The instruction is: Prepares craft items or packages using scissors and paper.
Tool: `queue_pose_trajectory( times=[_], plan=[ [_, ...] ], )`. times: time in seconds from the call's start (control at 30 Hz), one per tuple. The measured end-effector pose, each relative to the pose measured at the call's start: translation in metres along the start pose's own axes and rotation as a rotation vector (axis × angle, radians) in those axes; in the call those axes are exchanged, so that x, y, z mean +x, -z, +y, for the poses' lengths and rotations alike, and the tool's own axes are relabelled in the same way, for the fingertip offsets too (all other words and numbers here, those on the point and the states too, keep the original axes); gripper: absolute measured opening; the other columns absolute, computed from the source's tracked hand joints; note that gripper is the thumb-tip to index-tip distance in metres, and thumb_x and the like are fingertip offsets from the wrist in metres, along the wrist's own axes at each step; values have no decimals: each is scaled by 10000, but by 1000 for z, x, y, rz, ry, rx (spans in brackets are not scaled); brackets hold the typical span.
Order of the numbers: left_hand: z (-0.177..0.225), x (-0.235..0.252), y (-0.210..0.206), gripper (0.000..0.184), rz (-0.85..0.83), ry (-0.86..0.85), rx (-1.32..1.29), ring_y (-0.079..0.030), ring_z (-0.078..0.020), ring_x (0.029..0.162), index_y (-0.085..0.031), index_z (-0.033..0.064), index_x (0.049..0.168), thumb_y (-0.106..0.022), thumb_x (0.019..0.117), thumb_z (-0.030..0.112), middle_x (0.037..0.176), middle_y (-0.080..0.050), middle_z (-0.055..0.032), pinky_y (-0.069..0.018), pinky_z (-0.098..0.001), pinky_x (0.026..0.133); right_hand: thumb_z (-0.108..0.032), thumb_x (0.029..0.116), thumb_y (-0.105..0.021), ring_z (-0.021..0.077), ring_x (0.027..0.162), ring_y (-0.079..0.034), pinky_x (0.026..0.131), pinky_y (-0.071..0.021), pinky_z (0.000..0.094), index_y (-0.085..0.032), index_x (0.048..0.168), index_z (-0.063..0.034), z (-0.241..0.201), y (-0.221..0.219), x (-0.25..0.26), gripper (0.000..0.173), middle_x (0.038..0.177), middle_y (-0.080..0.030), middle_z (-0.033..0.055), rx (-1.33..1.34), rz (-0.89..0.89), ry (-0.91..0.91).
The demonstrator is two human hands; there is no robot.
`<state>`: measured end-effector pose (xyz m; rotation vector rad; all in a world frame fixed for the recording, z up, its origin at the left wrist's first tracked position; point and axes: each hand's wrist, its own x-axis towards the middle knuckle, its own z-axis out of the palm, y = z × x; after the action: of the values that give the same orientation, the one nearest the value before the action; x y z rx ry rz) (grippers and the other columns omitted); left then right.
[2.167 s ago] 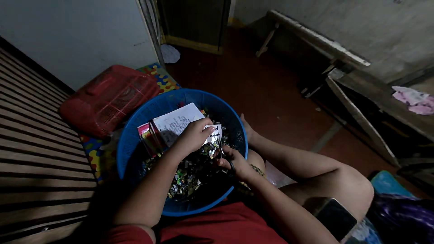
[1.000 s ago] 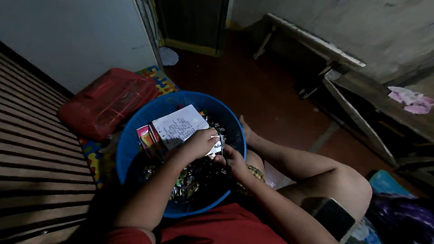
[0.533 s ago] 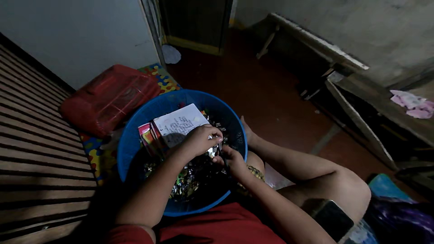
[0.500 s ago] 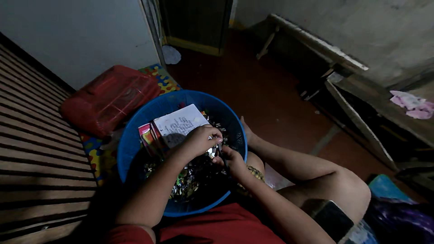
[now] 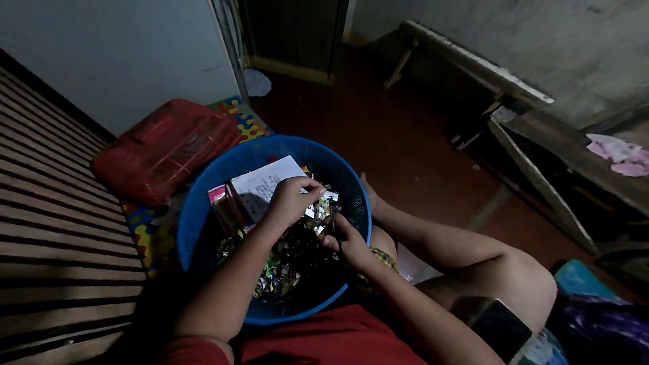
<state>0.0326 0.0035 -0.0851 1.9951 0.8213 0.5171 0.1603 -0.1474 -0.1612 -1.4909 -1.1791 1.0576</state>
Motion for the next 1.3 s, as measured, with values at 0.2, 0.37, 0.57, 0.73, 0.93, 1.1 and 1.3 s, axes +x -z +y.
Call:
queue_pose_trajectory(
  times=[0.2, 0.37, 0.57, 0.73, 0.93, 1.1, 1.3],
  plan=[
    [3, -1, -8, 137, -133, 51, 5, -686, -146, 855, -758, 68, 1003, -719, 973, 196, 955, -728, -52, -576, -394, 825, -553, 888, -695, 38, 808, -624, 746, -540, 249, -542, 1224, -10, 3, 0, -3, 657, 923, -659, -23, 85, 59, 83],
    [8, -2, -9, 143, -224, 75, 23, -681, -122, 884, -762, 64, 1011, -726, 969, 195, 962, -731, -45, -564, -368, 859, -527, 898, -695, 51, 780, -618, 714, -538, 252, -576, 1187, -17, 4, 1, -4, 598, 900, -643, -12, 113, 90, 68],
    [1, 0, -2, 112, -262, 101, -48, -676, -140, 915, -759, 53, 1035, -723, 957, 125, 995, -724, -64, -562, -366, 853, -525, 887, -706, 44, 751, -610, 680, -529, 241, -577, 1169, -25, 5, 1, -4, 588, 884, -641, -19, 120, 111, 66],
    [2, 0, 2, 111, -275, 115, -24, -676, -148, 940, -760, 58, 1039, -732, 948, 114, 1018, -725, -64, -560, -374, 868, -471, 895, -724, 34, 692, -589, 644, -518, 235, -594, 1125, -41, 4, 1, -4, 505, 819, -625, -36, 142, 132, 55],
    [2, 0, 4, 139, -245, 147, -72, -685, -142, 886, -740, 48, 1060, -752, 928, 87, 1005, -724, -72, -572, -343, 823, -284, 878, -785, 61, 601, -607, 603, -548, 255, -605, 1020, -44, -2, -3, -4, 331, 717, -622, -30, 191, 200, 9],
    [1, 1, 6, 177, -200, 153, -87, -690, -175, 853, -697, 24, 1068, -767, 914, 75, 974, -715, -103, -582, -375, 791, -531, 871, -713, 59, 749, -622, 685, -540, 257, -562, 1176, -33, 0, 1, -3, 603, 869, -648, -18, 157, 82, -8],
    [0, 0, -3, 138, -245, 114, -14, -695, -171, 884, -719, 35, 1020, -767, 920, 118, 974, -723, -86, -581, -389, 841, -606, 842, -722, 41, 701, -577, 653, -516, 254, -582, 1163, -38, 3, 0, -1, 667, 834, -610, -28, 89, 47, -11]
  ],
)
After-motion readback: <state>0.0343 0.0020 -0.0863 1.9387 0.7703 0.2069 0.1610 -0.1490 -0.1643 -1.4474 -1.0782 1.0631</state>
